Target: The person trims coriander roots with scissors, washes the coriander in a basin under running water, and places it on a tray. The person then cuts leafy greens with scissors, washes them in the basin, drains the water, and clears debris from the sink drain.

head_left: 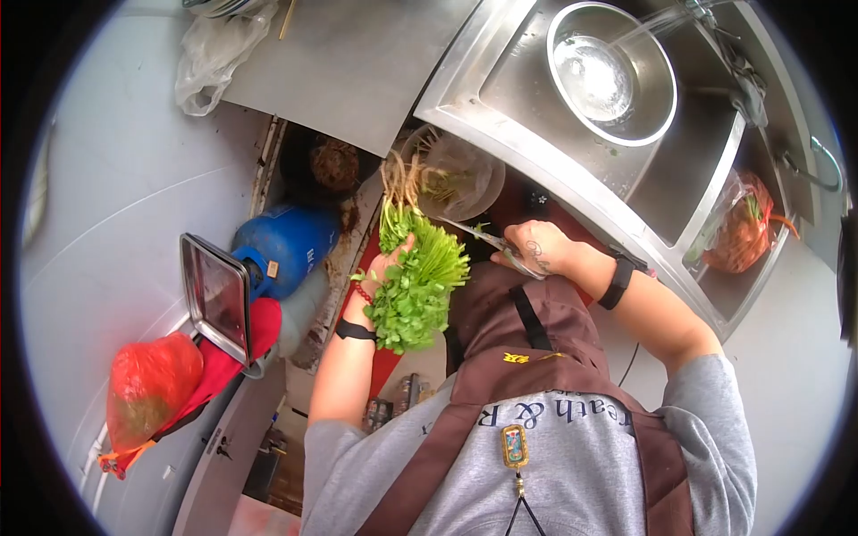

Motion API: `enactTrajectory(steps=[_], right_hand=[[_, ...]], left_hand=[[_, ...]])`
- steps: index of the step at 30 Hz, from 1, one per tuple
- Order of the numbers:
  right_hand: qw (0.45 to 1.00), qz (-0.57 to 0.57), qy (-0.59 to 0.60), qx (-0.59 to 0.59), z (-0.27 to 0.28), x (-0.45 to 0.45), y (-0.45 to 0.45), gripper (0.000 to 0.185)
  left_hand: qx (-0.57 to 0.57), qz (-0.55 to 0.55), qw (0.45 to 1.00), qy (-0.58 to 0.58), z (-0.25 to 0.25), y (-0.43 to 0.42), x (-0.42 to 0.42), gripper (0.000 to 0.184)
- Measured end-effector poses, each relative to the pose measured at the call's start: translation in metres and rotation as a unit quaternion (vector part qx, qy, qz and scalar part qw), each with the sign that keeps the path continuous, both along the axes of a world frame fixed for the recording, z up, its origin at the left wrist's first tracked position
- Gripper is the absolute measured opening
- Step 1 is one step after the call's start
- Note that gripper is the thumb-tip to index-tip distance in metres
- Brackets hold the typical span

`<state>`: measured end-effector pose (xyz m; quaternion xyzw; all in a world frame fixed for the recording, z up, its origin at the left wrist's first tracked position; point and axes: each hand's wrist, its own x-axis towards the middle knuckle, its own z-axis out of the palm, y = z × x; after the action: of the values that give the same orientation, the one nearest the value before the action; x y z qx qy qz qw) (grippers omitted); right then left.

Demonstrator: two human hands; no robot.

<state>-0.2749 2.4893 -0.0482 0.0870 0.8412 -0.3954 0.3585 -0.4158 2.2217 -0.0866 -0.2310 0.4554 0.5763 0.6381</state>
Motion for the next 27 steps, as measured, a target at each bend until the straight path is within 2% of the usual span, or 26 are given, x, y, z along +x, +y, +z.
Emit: enactTrajectory(steps=[2, 3, 6, 7, 8, 10, 11, 12, 14, 15, 18, 19, 22, 23, 25, 27], right_hand=[[0.994, -0.061, 0.045, -0.078, -0.016, 0.013, -0.002, 0.043], [0.993, -0.013, -0.05, -0.103, 0.0, -0.004, 0.003, 0.043], [0.995, 0.0, 0.028, -0.099, -0.01, -0.012, -0.011, 0.038], [0.998, 0.038, 0.0, -0.058, 0.004, -0.024, -0.009, 0.039], [0.998, 0.052, -0.001, -0.024, 0.003, -0.024, -0.008, 0.037], [0.996, 0.082, -0.005, 0.043, 0.0, -0.024, -0.006, 0.035], [0.995, 0.072, 0.033, 0.055, -0.003, -0.019, -0.001, 0.037], [0.995, 0.072, 0.01, 0.071, -0.002, -0.018, 0.004, 0.041], [0.995, 0.075, 0.0, 0.062, -0.004, -0.009, 0.015, 0.048], [0.99, 0.109, -0.07, 0.047, -0.005, -0.007, 0.021, 0.054], [0.994, 0.004, -0.084, -0.072, -0.002, 0.006, 0.015, 0.058], [0.987, 0.039, -0.131, -0.084, -0.002, 0.001, 0.013, 0.062], [0.979, 0.025, -0.17, -0.113, 0.003, -0.02, 0.004, 0.064], [0.98, 0.009, -0.176, -0.097, 0.009, -0.026, 0.005, 0.064], [0.983, 0.03, -0.158, -0.091, 0.008, -0.029, 0.01, 0.059], [0.991, 0.048, -0.099, -0.07, -0.003, -0.028, 0.015, 0.057]], left_hand=[[-0.045, -0.112, 0.989, 0.084, 0.028, 0.014, -0.01, 0.048], [-0.092, -0.233, 0.962, 0.111, 0.052, 0.035, -0.018, 0.042], [0.047, -0.241, 0.966, 0.076, 0.012, 0.021, -0.007, 0.039], [0.077, -0.262, 0.95, 0.149, 0.004, 0.022, -0.006, 0.04], [0.033, -0.281, 0.954, 0.101, -0.001, 0.021, -0.008, 0.04], [-0.055, -0.314, 0.948, 0.005, 0.031, 0.045, -0.019, 0.041], [-0.064, -0.328, 0.942, 0.018, 0.052, 0.056, -0.021, 0.044], [-0.036, -0.32, 0.944, 0.068, 0.047, 0.053, -0.018, 0.045], [0.024, -0.3, 0.938, 0.169, 0.027, 0.042, -0.013, 0.047], [0.026, -0.351, 0.908, 0.225, 0.021, 0.042, -0.018, 0.044], [0.039, -0.397, 0.897, 0.192, 0.012, 0.044, -0.018, 0.038], [0.058, -0.377, 0.909, 0.169, 0.018, 0.053, -0.014, 0.034], [0.042, -0.545, 0.8, 0.247, -0.007, 0.055, -0.011, 0.033], [0.103, -0.498, 0.788, 0.348, -0.005, 0.055, -0.006, 0.037], [0.047, -0.593, 0.738, 0.318, 0.033, 0.083, -0.018, 0.041], [0.036, -0.63, 0.714, 0.303, 0.033, 0.085, -0.023, 0.046]])
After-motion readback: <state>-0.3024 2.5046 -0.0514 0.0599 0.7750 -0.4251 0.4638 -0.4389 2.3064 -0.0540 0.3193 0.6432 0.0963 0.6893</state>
